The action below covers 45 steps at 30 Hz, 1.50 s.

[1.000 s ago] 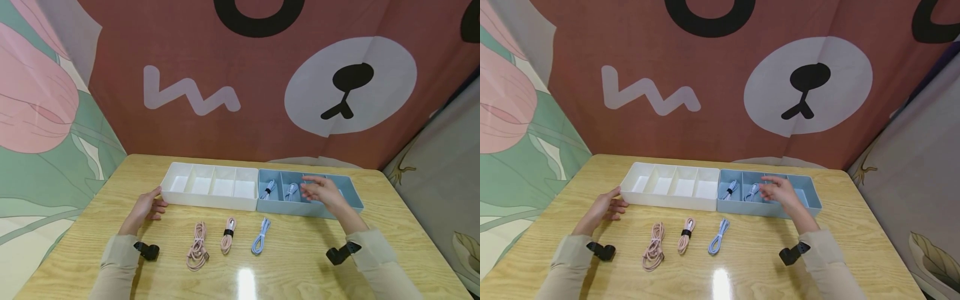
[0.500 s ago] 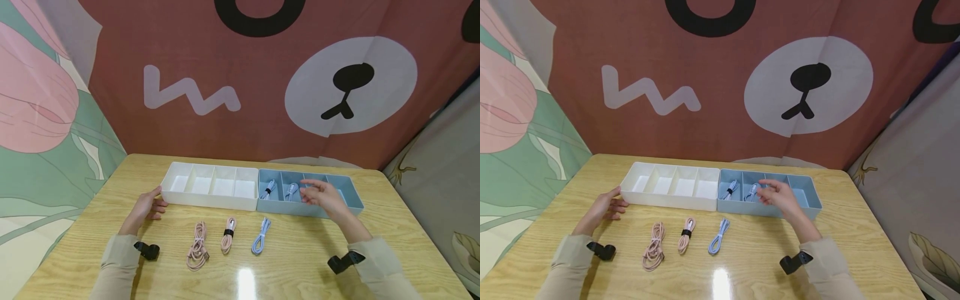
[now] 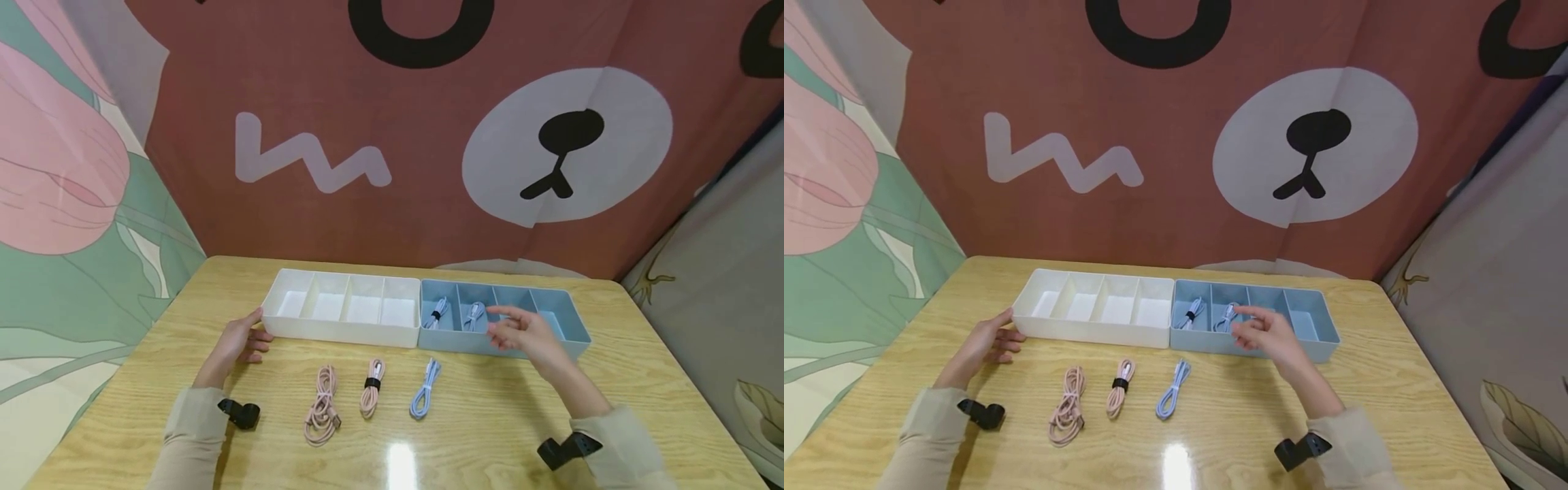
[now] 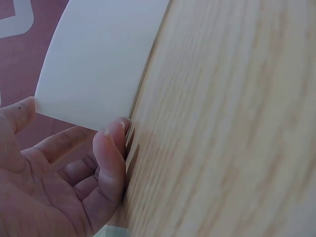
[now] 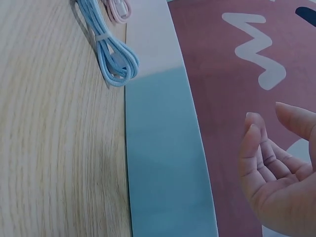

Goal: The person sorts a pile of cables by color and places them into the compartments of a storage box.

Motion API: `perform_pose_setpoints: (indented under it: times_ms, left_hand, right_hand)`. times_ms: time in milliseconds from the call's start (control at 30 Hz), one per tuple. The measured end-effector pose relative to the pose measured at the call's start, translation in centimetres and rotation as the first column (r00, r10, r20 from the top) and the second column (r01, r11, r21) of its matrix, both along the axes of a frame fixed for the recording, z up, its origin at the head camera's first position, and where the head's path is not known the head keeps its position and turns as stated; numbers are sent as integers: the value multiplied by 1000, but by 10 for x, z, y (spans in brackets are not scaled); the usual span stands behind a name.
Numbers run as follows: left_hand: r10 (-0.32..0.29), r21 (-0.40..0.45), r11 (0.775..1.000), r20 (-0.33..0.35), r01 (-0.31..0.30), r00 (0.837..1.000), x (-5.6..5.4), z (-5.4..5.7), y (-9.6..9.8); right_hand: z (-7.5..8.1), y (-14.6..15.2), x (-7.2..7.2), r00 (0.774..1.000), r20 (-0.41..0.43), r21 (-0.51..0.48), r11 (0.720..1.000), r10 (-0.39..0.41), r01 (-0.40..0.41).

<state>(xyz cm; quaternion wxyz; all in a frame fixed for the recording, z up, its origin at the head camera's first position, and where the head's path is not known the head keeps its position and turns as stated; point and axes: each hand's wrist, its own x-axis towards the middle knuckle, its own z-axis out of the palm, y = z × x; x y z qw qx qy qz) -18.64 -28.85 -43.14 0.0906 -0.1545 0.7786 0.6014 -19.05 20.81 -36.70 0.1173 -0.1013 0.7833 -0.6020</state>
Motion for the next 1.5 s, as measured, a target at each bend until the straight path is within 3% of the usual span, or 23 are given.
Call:
perform_pose_setpoints:
  times_ms: [433, 667, 967, 1500]
  left_hand:
    - [2, -7, 1000, 5, -1, 1000, 5, -1, -2]
    - [-13, 25, 1000, -35, 14, 999, 7, -2, -3]
    - [9, 0, 1000, 2, -9, 1000, 3, -1, -1]
    - [-18, -1, 1000, -24, 18, 1000, 3, 2, 0]
  right_hand:
    - [-4, -8, 16, 999, -32, 46, 998, 44, -42]
    - [-11, -14, 23, 993, -74, 45, 995, 86, -83]
    - [-14, -26, 31, 989, -110, 58, 994, 101, -95]
    - [-25, -47, 35, 961, -134, 133, 966, 240, -223]
